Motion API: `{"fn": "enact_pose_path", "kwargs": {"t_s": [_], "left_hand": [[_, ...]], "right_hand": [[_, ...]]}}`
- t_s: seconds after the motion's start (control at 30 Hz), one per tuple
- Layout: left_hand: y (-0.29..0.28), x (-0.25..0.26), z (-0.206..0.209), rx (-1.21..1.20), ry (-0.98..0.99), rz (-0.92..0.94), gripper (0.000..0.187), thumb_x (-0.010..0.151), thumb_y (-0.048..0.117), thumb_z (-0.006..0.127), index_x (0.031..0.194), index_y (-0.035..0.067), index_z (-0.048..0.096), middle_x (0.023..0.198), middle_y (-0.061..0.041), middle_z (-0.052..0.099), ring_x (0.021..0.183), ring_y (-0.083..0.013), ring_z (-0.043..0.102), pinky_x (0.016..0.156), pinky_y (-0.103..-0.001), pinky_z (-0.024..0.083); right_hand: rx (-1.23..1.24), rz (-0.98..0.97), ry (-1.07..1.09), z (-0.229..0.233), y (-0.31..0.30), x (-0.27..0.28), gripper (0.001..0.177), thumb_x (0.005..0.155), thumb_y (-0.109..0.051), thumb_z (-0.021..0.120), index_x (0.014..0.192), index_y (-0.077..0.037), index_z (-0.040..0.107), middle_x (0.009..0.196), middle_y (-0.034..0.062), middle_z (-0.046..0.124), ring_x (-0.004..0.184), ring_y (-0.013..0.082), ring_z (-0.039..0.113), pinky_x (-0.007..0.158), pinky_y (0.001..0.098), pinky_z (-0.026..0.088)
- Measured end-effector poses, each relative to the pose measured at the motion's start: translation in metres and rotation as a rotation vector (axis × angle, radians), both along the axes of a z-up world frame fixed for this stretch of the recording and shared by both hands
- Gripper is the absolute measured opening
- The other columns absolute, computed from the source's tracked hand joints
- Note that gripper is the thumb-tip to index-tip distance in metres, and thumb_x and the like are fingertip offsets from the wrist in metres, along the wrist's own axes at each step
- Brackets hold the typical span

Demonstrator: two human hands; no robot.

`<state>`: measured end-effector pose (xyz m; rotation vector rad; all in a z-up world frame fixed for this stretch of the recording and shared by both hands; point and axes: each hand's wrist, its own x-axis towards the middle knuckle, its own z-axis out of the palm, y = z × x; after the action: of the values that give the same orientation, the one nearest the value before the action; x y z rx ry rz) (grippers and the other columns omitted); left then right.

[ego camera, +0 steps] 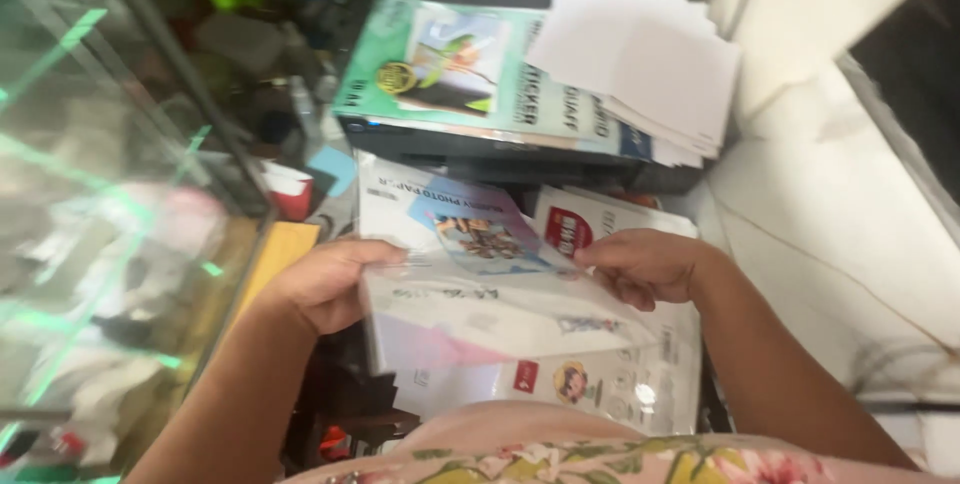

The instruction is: Organize and sort various papers, documents, and office supplies near a printer.

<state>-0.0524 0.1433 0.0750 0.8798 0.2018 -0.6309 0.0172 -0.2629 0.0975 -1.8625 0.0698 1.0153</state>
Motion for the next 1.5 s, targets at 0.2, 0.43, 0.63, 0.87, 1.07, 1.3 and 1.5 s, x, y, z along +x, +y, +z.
{"fn": "enact_pose_path", "kwargs": {"t_s": [0.2, 0.43, 0.63, 0.87, 1.07, 1.3, 1.5], "left_hand": [[0.031, -0.050, 0.054, 0.146, -0.047, 0.217, 0.041, 0.084, 0.007, 0.067, 0.123, -0.007, 0.065, 0.113, -0.019, 0.076, 0.098, -0.0301, 0.075, 0.089, -0.044, 0.060], [0.035, -0.076, 0.094, 0.194, -0.276, 0.341, 0.050, 0.084, 0.003, 0.066, 0.133, -0.003, 0.061, 0.119, -0.019, 0.074, 0.101, -0.0284, 0.074, 0.085, -0.040, 0.062], [0.017, -0.040, 0.093, 0.076, -0.357, 0.346, 0.053, 0.087, 0.003, 0.061, 0.139, -0.002, 0.053, 0.125, -0.023, 0.069, 0.102, -0.0328, 0.074, 0.085, -0.044, 0.062], [-0.037, 0.060, 0.064, 0.047, -0.372, 0.562, 0.051, 0.093, 0.000, 0.055, 0.141, 0.008, 0.041, 0.119, -0.018, 0.068, 0.092, -0.0289, 0.075, 0.062, -0.030, 0.064], [-0.051, 0.101, 0.066, 0.281, -0.289, 0.662, 0.054, 0.093, 0.003, 0.056, 0.141, 0.011, 0.033, 0.116, -0.018, 0.068, 0.083, -0.0254, 0.076, 0.045, -0.024, 0.058], [-0.049, 0.113, 0.062, 0.333, -0.283, 0.718, 0.051, 0.091, 0.001, 0.056, 0.136, 0.007, 0.031, 0.114, -0.020, 0.066, 0.079, -0.0284, 0.076, 0.039, -0.027, 0.055], [-0.046, 0.122, 0.056, 0.371, -0.227, 0.735, 0.049, 0.092, 0.001, 0.057, 0.134, 0.002, 0.032, 0.109, -0.022, 0.068, 0.079, -0.0301, 0.076, 0.039, -0.027, 0.055]], "right_hand": [[0.011, 0.171, -0.053, 0.046, 0.032, 0.019, 0.048, 0.094, -0.042, 0.060, 0.116, -0.001, 0.073, 0.062, 0.0070, 0.063, 0.043, 0.0134, 0.054, 0.036, 0.0291, 0.041], [0.152, 0.072, -0.024, 0.032, 0.022, 0.047, 0.042, 0.095, -0.037, 0.058, 0.119, -0.005, 0.070, 0.074, 0.0082, 0.070, 0.059, 0.0180, 0.066, 0.053, 0.0340, 0.056], [0.331, -0.070, -0.115, 0.040, 0.022, 0.047, 0.039, 0.096, -0.029, 0.060, 0.123, -0.002, 0.066, 0.091, 0.0100, 0.075, 0.070, 0.0171, 0.070, 0.062, 0.0334, 0.059], [0.074, -0.229, -0.823, 0.050, 0.004, 0.094, 0.038, 0.089, -0.025, 0.073, 0.120, -0.004, 0.066, 0.095, 0.0100, 0.071, 0.077, 0.0202, 0.068, 0.066, 0.0340, 0.056], [-0.590, -0.139, -1.466, 0.062, 0.013, 0.111, 0.048, 0.080, -0.035, 0.084, 0.120, -0.014, 0.068, 0.117, 0.0139, 0.060, 0.109, 0.0339, 0.061, 0.090, 0.0523, 0.050], [-0.665, -0.004, -1.357, 0.061, 0.023, 0.157, 0.065, 0.076, -0.043, 0.084, 0.132, -0.018, 0.062, 0.132, 0.0148, 0.055, 0.128, 0.0388, 0.048, 0.104, 0.0588, 0.039], [-0.621, 0.011, -1.246, 0.060, 0.025, 0.165, 0.068, 0.083, -0.043, 0.076, 0.140, -0.014, 0.055, 0.137, 0.0179, 0.054, 0.122, 0.0376, 0.057, 0.100, 0.0491, 0.048]]}}
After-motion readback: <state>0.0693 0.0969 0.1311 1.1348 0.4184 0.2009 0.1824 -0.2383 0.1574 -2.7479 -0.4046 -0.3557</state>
